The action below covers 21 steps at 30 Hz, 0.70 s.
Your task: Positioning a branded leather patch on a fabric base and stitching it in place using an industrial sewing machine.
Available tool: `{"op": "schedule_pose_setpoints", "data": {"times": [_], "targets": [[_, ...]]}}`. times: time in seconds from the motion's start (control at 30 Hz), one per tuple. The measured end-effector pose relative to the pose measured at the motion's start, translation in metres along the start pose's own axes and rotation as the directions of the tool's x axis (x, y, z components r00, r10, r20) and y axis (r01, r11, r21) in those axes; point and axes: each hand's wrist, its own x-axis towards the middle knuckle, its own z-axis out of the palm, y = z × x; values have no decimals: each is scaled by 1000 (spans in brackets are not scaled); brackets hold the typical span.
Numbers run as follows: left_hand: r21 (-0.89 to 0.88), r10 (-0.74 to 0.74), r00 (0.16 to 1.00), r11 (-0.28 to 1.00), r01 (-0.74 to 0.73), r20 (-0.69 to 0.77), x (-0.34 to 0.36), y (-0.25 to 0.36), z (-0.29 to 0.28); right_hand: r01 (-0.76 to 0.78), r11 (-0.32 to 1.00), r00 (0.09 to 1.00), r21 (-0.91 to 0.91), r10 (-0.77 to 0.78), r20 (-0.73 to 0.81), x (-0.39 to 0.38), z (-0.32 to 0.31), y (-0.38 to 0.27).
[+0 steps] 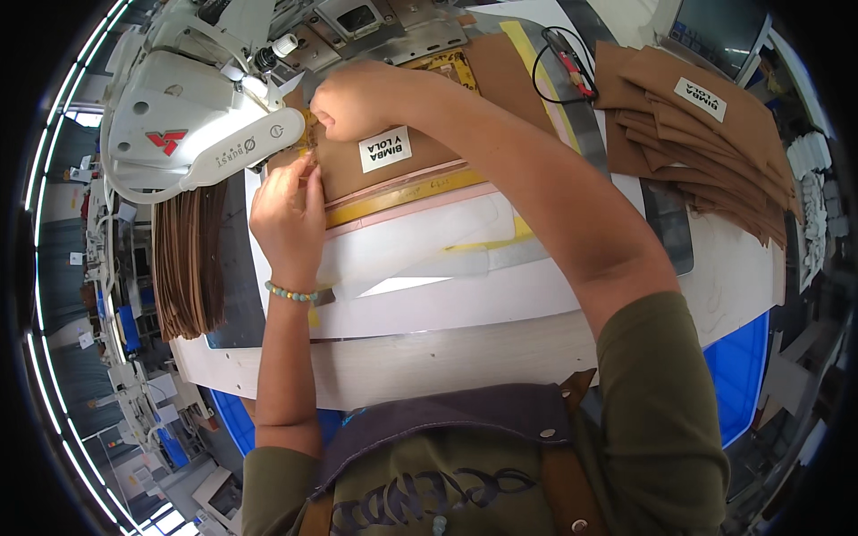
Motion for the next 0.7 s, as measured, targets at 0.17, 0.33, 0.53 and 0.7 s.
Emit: {"op": "schedule_pose_setpoints", "data": {"times": [0.17,0.33,0.53,0.7], "targets": [[24,70,995,997,-72,63,4,-18,5,-52,979,975,198,6,223,-5,0,-14],[-77,99,995,992,-96,24,9,-24,13,-2,919,940,393,-133,316,-4,0,-8],[-46,34,998,998,-36,-59,4,-35,15,-86,878,913,471,-120,389,-5,-3,-10],[-46,59,994,997,-63,-87,5,-34,12,-59,989,998,132,56,25,6,8,6]]}}
